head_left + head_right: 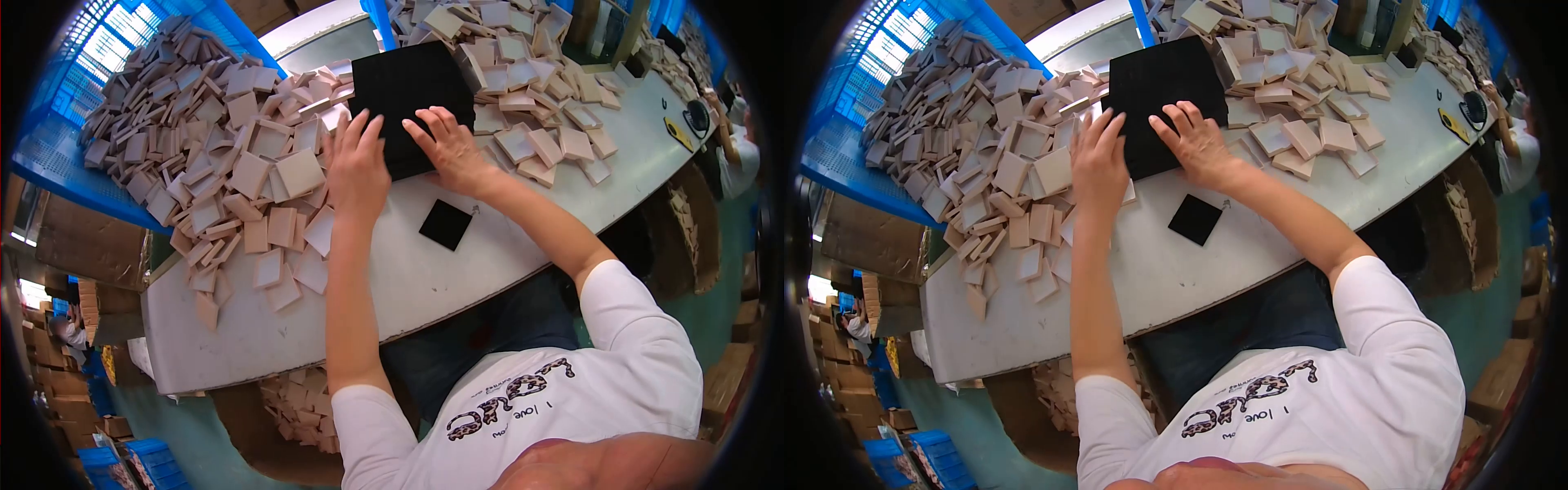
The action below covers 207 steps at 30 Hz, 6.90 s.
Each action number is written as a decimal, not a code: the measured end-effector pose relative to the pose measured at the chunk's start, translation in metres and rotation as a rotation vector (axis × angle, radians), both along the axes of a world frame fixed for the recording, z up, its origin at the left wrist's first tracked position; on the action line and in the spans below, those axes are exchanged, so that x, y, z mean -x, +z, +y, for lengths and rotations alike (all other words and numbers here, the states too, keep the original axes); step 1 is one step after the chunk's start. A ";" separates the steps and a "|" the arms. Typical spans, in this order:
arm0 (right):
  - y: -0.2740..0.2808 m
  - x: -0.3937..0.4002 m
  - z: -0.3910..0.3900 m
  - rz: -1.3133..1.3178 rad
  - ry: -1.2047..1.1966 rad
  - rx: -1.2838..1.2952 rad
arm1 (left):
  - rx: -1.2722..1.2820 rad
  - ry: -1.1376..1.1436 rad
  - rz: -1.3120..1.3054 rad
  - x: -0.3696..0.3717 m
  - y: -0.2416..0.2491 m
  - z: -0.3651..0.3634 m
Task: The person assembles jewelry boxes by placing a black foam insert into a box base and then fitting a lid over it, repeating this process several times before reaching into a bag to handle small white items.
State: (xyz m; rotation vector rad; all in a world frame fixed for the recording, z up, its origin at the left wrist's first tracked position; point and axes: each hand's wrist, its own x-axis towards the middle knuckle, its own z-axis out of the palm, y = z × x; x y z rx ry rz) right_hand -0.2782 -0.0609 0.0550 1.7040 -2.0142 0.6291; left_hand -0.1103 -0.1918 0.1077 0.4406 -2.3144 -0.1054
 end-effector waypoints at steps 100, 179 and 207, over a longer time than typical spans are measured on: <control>-0.043 -0.043 0.160 -0.645 0.126 -0.044 | -0.488 -0.123 -0.092 -0.082 -0.094 0.198; -0.012 0.136 0.180 -0.422 -0.548 -0.354 | -0.478 -0.223 -0.091 -0.069 -0.093 0.213; -0.027 -0.063 0.197 -0.112 0.361 -0.301 | -0.636 -0.242 -0.022 -0.077 -0.079 0.216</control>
